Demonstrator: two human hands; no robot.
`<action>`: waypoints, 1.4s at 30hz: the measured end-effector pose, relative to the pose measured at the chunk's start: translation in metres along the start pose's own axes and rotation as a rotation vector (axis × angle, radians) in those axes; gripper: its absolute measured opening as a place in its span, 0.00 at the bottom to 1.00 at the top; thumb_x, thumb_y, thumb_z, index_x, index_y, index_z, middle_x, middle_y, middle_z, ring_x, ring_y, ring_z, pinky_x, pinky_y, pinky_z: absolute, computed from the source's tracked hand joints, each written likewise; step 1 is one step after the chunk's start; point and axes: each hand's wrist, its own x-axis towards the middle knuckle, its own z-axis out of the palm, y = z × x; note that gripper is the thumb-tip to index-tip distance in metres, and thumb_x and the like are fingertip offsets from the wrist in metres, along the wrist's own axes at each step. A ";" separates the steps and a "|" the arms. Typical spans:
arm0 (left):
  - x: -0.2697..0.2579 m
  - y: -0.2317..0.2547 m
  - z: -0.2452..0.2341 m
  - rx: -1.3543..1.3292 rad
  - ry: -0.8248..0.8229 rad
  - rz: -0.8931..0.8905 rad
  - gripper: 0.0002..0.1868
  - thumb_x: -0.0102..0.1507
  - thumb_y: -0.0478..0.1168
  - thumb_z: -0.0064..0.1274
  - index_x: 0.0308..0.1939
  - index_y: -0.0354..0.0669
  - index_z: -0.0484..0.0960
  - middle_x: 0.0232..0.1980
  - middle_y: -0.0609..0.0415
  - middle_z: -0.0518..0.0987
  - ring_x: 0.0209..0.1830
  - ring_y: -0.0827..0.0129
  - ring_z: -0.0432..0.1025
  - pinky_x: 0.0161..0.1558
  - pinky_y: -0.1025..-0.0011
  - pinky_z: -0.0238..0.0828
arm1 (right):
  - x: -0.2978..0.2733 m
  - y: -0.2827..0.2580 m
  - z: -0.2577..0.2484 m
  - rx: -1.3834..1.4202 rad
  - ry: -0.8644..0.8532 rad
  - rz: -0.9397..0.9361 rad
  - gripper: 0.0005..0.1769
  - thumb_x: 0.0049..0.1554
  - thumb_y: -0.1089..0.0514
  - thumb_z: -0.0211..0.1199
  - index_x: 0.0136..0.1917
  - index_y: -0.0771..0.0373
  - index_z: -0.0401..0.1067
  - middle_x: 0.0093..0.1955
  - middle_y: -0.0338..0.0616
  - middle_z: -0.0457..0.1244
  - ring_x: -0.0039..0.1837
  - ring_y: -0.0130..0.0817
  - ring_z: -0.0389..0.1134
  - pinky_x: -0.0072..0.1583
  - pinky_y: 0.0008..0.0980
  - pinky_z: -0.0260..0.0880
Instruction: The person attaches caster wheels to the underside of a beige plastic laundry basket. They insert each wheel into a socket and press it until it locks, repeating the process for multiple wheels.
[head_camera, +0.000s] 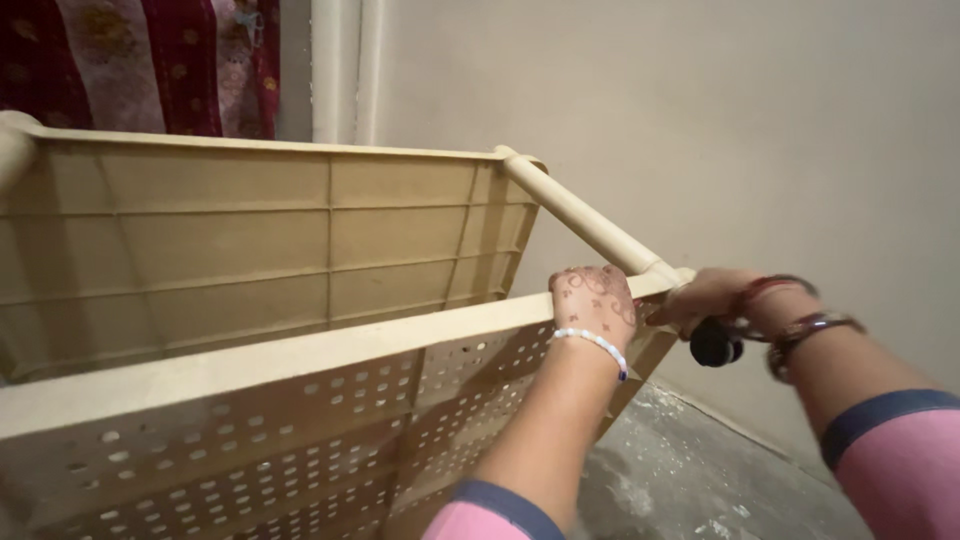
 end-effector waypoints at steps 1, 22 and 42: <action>0.000 0.000 0.000 -0.026 -0.030 -0.005 0.16 0.68 0.52 0.46 0.49 0.47 0.81 0.43 0.54 0.83 0.47 0.61 0.78 0.47 0.59 0.68 | -0.001 0.006 -0.003 0.155 -0.077 0.002 0.25 0.49 0.41 0.72 0.56 0.54 0.80 0.51 0.46 0.74 0.52 0.37 0.74 0.52 0.39 0.73; 0.001 0.002 0.000 0.044 -0.046 -0.012 0.13 0.68 0.45 0.44 0.50 0.48 0.80 0.44 0.52 0.83 0.46 0.59 0.78 0.46 0.58 0.69 | 0.059 0.036 0.010 0.377 0.034 -0.025 0.18 0.42 0.54 0.71 0.43 0.69 0.78 0.40 0.49 0.70 0.40 0.37 0.70 0.40 0.35 0.70; 0.000 -0.004 0.007 -0.038 0.060 0.006 0.16 0.67 0.56 0.49 0.43 0.50 0.82 0.39 0.55 0.84 0.43 0.60 0.79 0.45 0.59 0.69 | 0.000 0.000 0.046 -0.405 0.608 0.059 0.18 0.54 0.42 0.64 0.51 0.53 0.81 0.46 0.46 0.73 0.51 0.46 0.75 0.67 0.54 0.62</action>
